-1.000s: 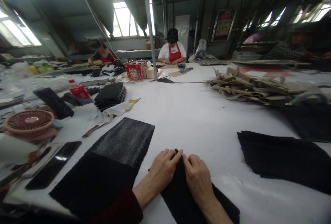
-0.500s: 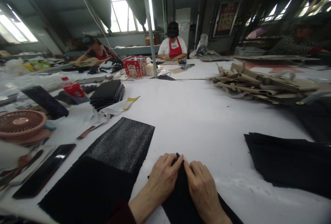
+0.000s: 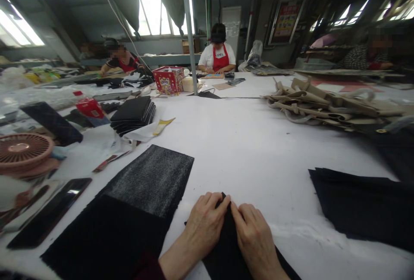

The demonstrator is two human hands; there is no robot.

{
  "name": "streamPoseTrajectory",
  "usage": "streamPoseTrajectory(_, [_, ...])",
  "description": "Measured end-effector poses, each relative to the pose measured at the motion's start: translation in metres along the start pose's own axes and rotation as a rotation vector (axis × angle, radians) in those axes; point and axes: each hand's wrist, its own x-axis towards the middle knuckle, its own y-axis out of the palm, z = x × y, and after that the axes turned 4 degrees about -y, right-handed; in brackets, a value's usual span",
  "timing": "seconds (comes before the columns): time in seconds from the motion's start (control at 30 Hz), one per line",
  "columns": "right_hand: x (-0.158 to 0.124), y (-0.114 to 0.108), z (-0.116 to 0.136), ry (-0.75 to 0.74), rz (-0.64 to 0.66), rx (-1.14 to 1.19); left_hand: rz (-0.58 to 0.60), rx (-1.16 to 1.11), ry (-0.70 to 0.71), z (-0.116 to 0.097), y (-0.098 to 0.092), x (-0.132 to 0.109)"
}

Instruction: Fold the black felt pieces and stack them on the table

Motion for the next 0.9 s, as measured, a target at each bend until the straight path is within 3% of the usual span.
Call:
streamPoseTrajectory(0.57, [-0.0017, 0.0007, -0.0007, 0.010, 0.014, 0.038, -0.054, -0.143, -0.071, -0.0001, 0.0001, -0.0008])
streamPoseTrajectory(0.9, [-0.0012, 0.0005, 0.0000, 0.015, 0.024, 0.024, -0.035, -0.017, -0.006, 0.0002, 0.0010, -0.0023])
